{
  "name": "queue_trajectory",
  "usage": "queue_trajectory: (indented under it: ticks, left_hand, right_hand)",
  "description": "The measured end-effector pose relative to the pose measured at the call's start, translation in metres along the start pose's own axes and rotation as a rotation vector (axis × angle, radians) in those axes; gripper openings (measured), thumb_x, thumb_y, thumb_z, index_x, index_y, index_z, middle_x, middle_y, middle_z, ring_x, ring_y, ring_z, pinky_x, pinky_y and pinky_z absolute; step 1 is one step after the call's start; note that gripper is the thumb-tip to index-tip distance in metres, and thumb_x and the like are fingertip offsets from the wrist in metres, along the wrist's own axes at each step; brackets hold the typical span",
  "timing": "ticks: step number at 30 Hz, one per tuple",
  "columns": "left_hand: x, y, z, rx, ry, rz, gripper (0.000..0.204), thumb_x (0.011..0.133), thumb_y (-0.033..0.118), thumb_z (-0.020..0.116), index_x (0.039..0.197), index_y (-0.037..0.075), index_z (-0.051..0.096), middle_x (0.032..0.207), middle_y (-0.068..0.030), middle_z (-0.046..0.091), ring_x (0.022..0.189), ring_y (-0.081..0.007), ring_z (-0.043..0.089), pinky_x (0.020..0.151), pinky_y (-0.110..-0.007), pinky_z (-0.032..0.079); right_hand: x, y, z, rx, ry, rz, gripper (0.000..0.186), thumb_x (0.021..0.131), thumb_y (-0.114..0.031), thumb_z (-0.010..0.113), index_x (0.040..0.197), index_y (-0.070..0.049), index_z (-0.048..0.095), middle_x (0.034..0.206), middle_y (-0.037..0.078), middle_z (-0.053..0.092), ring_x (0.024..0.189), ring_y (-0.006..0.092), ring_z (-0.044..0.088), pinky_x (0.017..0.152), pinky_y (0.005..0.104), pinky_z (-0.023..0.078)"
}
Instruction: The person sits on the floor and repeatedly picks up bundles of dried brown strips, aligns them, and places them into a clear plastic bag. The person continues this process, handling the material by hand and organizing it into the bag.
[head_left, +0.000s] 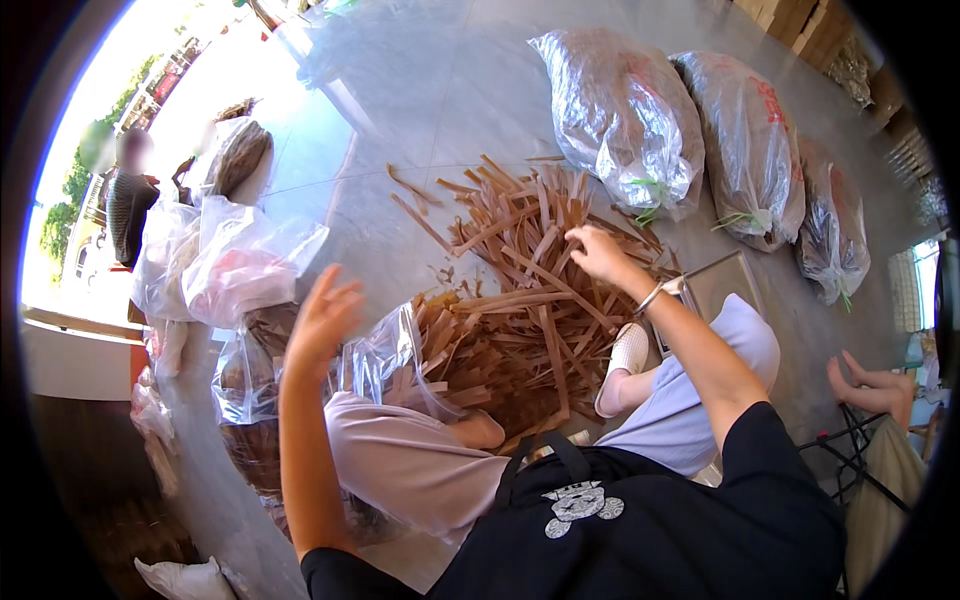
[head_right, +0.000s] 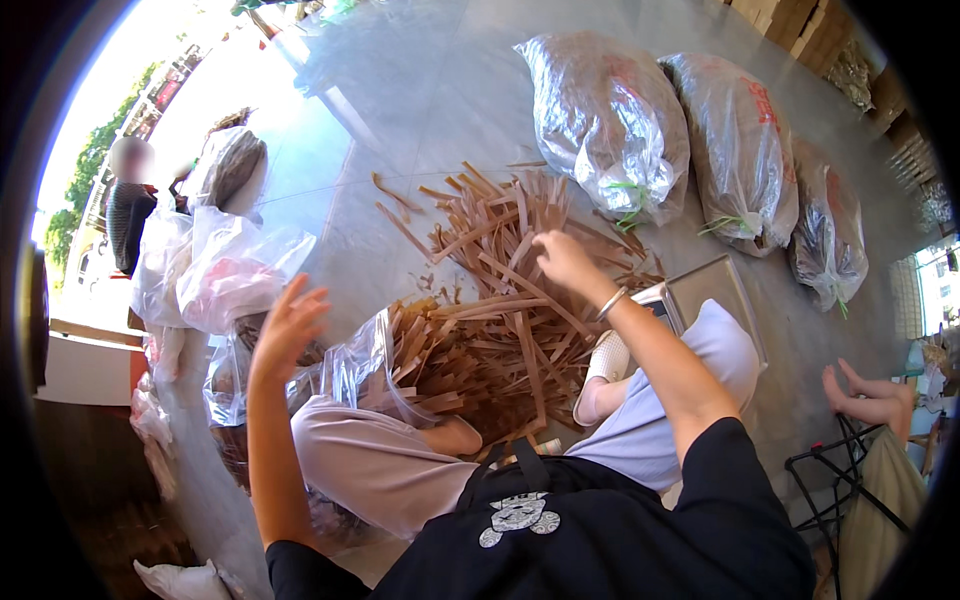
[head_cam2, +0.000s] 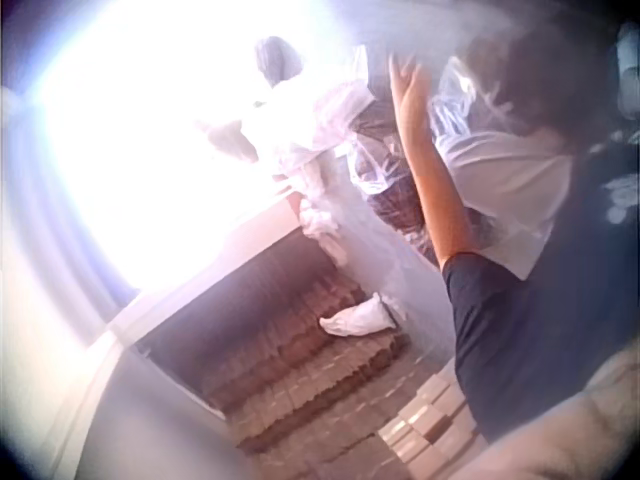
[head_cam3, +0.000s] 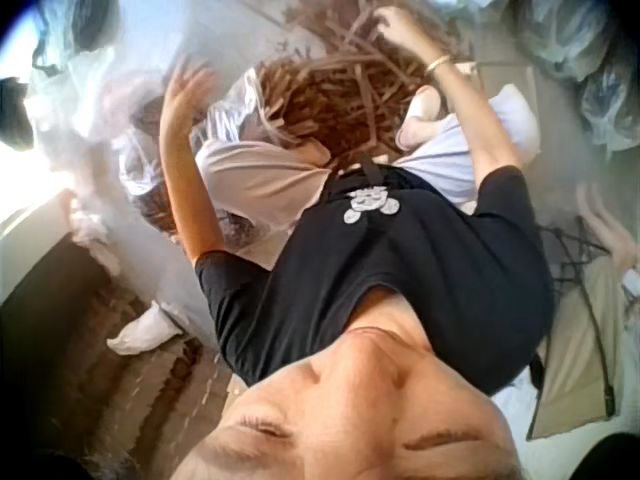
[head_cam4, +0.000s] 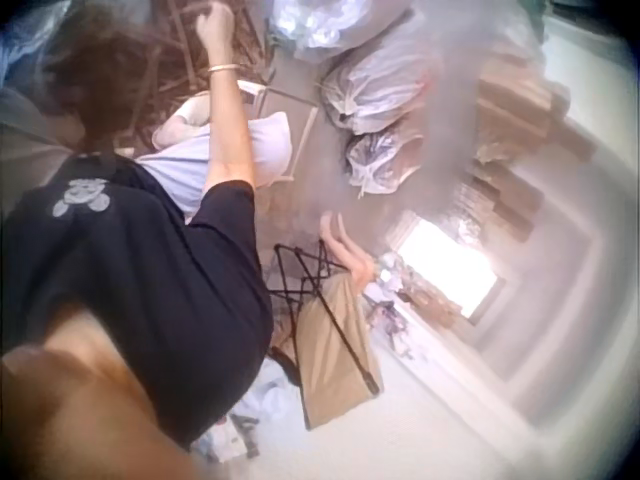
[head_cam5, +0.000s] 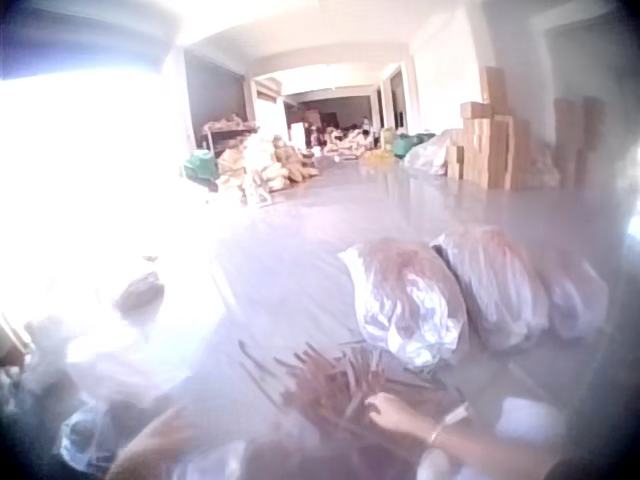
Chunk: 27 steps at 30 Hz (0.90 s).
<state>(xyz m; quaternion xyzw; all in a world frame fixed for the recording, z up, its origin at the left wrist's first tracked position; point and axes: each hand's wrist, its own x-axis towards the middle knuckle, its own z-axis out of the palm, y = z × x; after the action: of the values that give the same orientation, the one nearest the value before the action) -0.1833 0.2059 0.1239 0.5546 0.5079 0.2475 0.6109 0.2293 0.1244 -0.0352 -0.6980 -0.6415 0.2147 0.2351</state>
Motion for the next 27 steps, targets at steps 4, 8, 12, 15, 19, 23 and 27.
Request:
queue_trajectory:
  ticks: [4,8,12,15,19,23,27]
  left_hand:
    - [-0.002,-0.032,0.034,0.874,-0.227,0.085,0.064,0.078,0.026,0.066,0.134,0.01,0.038,0.109,-0.0203,0.06,0.099,-0.0334,0.059,0.084,-0.04,0.047]
    - [0.007,-0.081,0.048,1.37,-0.373,-0.039,0.047,0.078,0.029,0.065,0.119,0.011,0.052,0.091,-0.019,0.064,0.087,-0.0362,0.061,0.075,-0.044,0.048]
    - [0.02,-0.071,0.082,1.095,-0.331,0.008,0.04,0.078,0.019,0.064,0.115,0.006,0.053,0.082,-0.0181,0.064,0.077,-0.0343,0.062,0.069,-0.041,0.048]
    - [0.036,-0.088,0.118,0.662,-0.362,0.029,0.042,0.08,0.008,0.062,0.12,0.003,0.049,0.079,-0.0144,0.064,0.072,-0.0229,0.063,0.065,-0.032,0.05]
    - [0.042,-0.127,0.176,0.259,-0.474,-0.228,0.06,0.085,0.011,0.059,0.135,-0.001,0.028,0.111,-0.0155,0.056,0.091,-0.0184,0.059,0.078,-0.028,0.048]
    - [0.061,-0.179,0.229,-0.268,-0.156,-0.475,0.072,0.082,0.014,0.064,0.137,-0.004,0.021,0.128,-0.0197,0.044,0.109,-0.0222,0.051,0.09,-0.032,0.042]
    - [0.083,-0.218,0.252,-0.552,0.232,-0.547,0.075,0.08,0.017,0.068,0.136,-0.004,0.022,0.133,-0.019,0.039,0.119,-0.0234,0.044,0.095,-0.033,0.038]
  right_hand:
    - [-0.006,0.016,0.071,0.035,-0.16,0.023,0.024,0.076,-0.003,0.055,0.098,0.002,0.062,0.097,0.02,0.063,0.094,0.0323,0.06,0.086,0.0379,0.048]
    - [-0.008,0.02,0.143,0.009,-0.23,-0.085,0.021,0.076,0.001,0.05,0.094,0.002,0.061,0.097,0.019,0.061,0.095,0.0333,0.058,0.084,0.0393,0.047]
    - [-0.004,0.015,0.185,-0.129,-0.204,-0.185,0.029,0.083,-0.003,0.044,0.111,0.0,0.052,0.12,0.018,0.049,0.112,0.0294,0.048,0.089,0.0374,0.045]
    - [-0.005,0.017,0.213,-0.367,-0.201,-0.141,0.043,0.082,-0.006,0.048,0.125,-0.005,0.043,0.122,0.015,0.046,0.108,0.0284,0.048,0.087,0.0364,0.045]
    - [-0.007,0.024,0.222,-0.488,-0.19,-0.006,0.029,0.079,-0.009,0.053,0.108,-0.011,0.053,0.093,0.008,0.052,0.094,0.0238,0.052,0.072,0.0345,0.049]
    - [-0.012,0.043,0.192,-0.243,-0.051,0.004,0.012,0.074,-0.006,0.059,0.085,-0.01,0.057,0.084,0.007,0.052,0.089,0.0247,0.054,0.066,0.0349,0.051]
    - [-0.015,0.033,0.146,-0.054,0.055,-0.082,0.013,0.074,-0.005,0.058,0.086,-0.01,0.058,0.082,0.006,0.052,0.086,0.0242,0.054,0.067,0.0334,0.05]
